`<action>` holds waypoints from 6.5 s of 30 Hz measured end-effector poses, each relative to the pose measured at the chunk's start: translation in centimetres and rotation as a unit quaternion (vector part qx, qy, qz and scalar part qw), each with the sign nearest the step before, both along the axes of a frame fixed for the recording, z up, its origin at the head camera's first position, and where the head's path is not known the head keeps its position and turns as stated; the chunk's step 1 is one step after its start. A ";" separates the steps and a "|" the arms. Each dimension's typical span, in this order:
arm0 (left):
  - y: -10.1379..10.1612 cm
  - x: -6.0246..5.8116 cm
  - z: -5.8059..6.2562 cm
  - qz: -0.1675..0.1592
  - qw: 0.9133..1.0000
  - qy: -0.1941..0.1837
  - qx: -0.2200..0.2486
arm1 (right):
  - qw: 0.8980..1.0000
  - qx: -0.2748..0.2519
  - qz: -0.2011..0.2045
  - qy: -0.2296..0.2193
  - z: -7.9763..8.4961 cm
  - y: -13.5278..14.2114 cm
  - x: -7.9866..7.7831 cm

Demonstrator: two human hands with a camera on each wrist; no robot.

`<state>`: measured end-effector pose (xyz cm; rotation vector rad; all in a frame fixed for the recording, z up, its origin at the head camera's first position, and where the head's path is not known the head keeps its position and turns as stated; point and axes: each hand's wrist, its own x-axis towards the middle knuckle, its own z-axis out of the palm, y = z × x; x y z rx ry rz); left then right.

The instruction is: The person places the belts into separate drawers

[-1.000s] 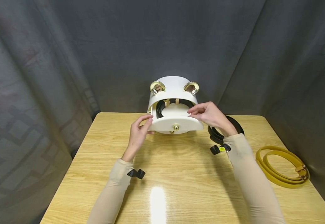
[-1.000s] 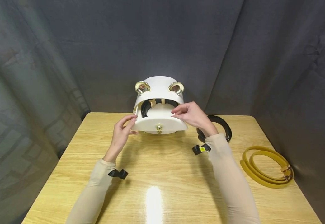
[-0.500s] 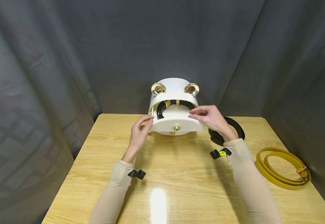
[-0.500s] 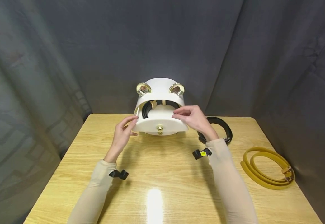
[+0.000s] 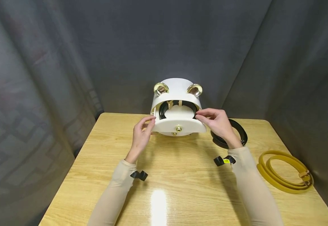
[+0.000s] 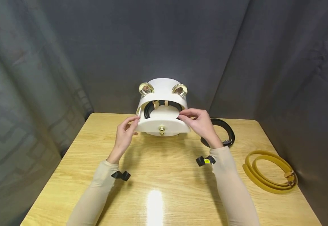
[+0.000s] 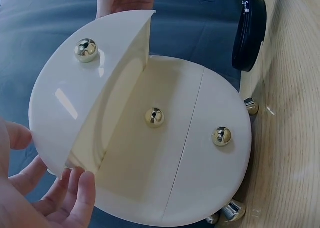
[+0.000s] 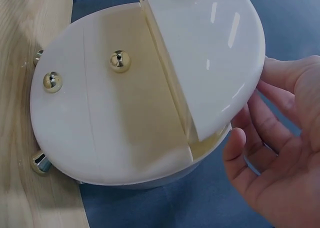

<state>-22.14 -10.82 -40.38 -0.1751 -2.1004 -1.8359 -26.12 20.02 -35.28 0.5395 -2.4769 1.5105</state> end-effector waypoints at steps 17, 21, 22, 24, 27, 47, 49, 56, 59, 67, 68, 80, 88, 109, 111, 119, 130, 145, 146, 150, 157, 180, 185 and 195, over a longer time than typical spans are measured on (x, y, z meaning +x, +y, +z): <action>0.2 0.6 0.3 0.076 0.991 0.090 -0.060 | 0.998 -0.029 -0.044 0.032 -1.7 0.7 1.3; 0.4 0.9 0.4 0.091 0.982 0.142 -0.088 | 0.997 -0.038 -0.049 0.035 -1.9 0.7 1.6; 0.5 1.0 0.4 0.096 0.979 0.154 -0.096 | 0.997 -0.041 -0.049 0.035 -2.0 0.8 1.7; 0.6 1.3 0.5 0.105 0.972 0.178 -0.112 | 0.997 -0.046 -0.049 0.035 -2.0 0.9 1.8; 0.8 1.6 0.7 0.110 0.962 0.211 -0.133 | 0.997 -0.044 -0.054 0.037 -2.1 1.3 2.1; 2.7 3.2 0.6 0.051 0.943 0.258 -0.205 | 0.998 -0.010 -0.062 0.012 -4.5 3.0 3.0; 3.0 3.2 0.4 0.038 0.945 0.252 -0.206 | 0.998 -0.003 -0.065 0.012 -4.7 3.3 3.1; 4.0 3.1 -0.1 0.008 0.949 0.230 -0.214 | 0.995 0.030 -0.094 0.020 -5.6 4.3 3.4; 4.5 2.9 -0.2 0.004 0.948 0.227 -0.221 | 0.994 0.039 -0.099 0.021 -5.8 4.7 3.4; 5.2 2.5 -0.6 -0.006 0.952 0.213 -0.221 | 0.993 0.054 -0.101 0.022 -6.4 6.3 3.4; 5.3 2.5 -0.7 -0.007 0.952 0.211 -0.220 | 0.993 0.056 -0.103 0.018 -6.6 6.5 3.4; 5.9 2.1 -0.9 -0.027 0.961 0.192 -0.196 | 0.992 0.060 -0.110 0.009 -8.2 8.4 3.5; 6.1 2.0 -0.9 -0.018 0.966 0.184 -0.183 | 0.987 0.087 -0.133 -0.017 -9.4 9.9 3.8; 6.4 1.6 -0.3 0.001 0.967 0.192 -0.170 | 0.980 0.107 -0.153 -0.067 -11.4 11.7 3.9; 6.4 1.6 -0.3 0.000 0.967 0.191 -0.168 | 0.980 0.109 -0.153 -0.071 -11.6 12.0 3.8; 6.5 1.3 -0.2 0.001 0.970 0.184 -0.159 | 0.980 0.117 -0.141 -0.082 -12.0 12.6 3.6; 6.5 0.6 -0.2 0.000 0.971 0.180 -0.158 | 0.979 0.126 -0.119 -0.111 -12.3 12.8 3.5; 6.2 -0.8 -0.2 -0.010 0.977 0.162 -0.139 | 0.971 0.166 -0.129 -0.118 -12.9 12.6 3.1; 6.2 -0.8 -0.2 -0.010 0.977 0.159 -0.139 | 0.970 0.168 -0.130 -0.117 -13.0 12.5 3.1; 6.2 -1.0 -0.1 -0.013 0.979 0.151 -0.139 | 0.970 0.172 -0.133 -0.110 -13.1 12.5 3.1; 6.3 -1.4 0.0 -0.006 0.978 0.148 -0.144 | 0.970 0.186 -0.135 -0.084 -13.5 12.6 2.8; 6.0 -2.6 0.4 -0.016 0.984 0.127 -0.124 | 0.962 0.227 -0.145 -0.038 -13.9 12.9 2.5; 6.0 -2.9 0.5 -0.020 0.987 0.118 -0.112 | 0.961 0.234 -0.145 -0.018 -13.9 12.9 2.5; 6.1 -4.0 0.6 -0.021 0.988 0.109 -0.106 | 0.954 0.260 -0.151 -0.007 -13.7 12.9 2.4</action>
